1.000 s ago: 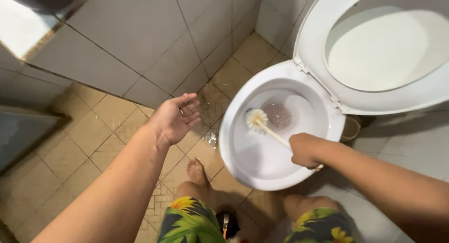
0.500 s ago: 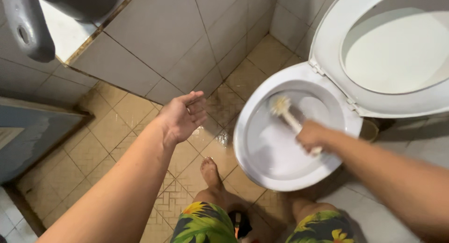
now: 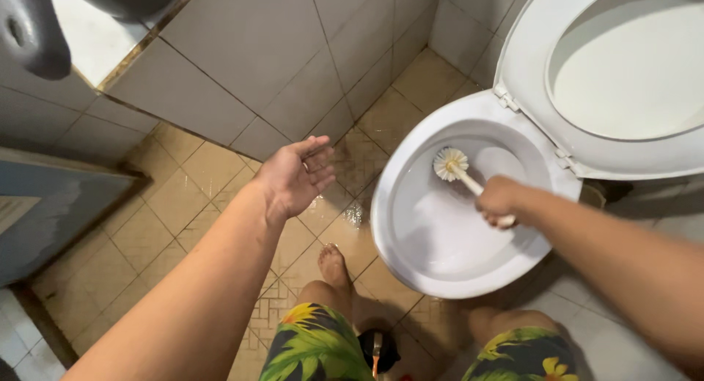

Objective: The person cleans the interior of a toilet bowl by applying a liquid with a brush, scrubbing the bowl with a toilet brush, and rinsing it with water poured from a pitcher.

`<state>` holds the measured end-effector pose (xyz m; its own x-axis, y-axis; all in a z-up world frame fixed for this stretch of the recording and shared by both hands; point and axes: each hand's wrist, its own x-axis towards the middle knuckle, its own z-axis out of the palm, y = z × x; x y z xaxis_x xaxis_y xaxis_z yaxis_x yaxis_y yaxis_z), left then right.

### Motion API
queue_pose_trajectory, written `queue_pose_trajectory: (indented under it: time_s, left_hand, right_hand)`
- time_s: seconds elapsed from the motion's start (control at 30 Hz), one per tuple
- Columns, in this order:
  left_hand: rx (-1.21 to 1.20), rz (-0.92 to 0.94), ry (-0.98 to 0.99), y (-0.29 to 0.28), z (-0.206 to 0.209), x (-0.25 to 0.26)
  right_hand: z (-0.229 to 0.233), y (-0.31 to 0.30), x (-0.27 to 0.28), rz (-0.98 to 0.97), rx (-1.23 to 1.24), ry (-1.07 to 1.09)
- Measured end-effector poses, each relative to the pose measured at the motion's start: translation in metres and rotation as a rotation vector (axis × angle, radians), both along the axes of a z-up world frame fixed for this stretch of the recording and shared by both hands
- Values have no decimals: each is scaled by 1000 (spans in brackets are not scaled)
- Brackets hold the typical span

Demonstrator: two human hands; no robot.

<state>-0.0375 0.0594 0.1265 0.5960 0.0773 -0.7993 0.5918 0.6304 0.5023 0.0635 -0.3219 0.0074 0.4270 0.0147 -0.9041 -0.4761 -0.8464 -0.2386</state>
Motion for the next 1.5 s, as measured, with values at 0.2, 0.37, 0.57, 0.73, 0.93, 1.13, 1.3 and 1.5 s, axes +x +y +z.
queue_pose_trajectory:
  time_s: [0.2, 0.37, 0.57, 0.73, 0.93, 1.13, 1.3, 1.5]
  left_hand:
    - [4, -35, 42, -1, -17, -1]
    - [-31, -36, 67, -23, -16, 6]
    - [-27, -103, 55, -42, 8, 26]
    - [9, -61, 33, -35, 4, 38]
    - [34, -40, -15, -21, -41, 40]
    - [33, -54, -37, -9, -110, 29]
    - [38, -11, -33, -5, -147, 31]
    - [18, -5, -57, -4, -171, 29]
  right_hand:
    - [45, -7, -64, 334, -127, 121]
    - [66, -72, -52, -262, -63, 295]
    - [20, -151, -37, -1287, 291, 514]
    - [-32, -120, 1, -1444, 652, 415]
    - [-72, -72, 3, -1198, 623, 165]
    - [-134, -73, 16, -990, 454, 179]
    - [-193, -61, 23, -1040, 403, 162]
    - [-221, -61, 49, -1502, 598, 256]
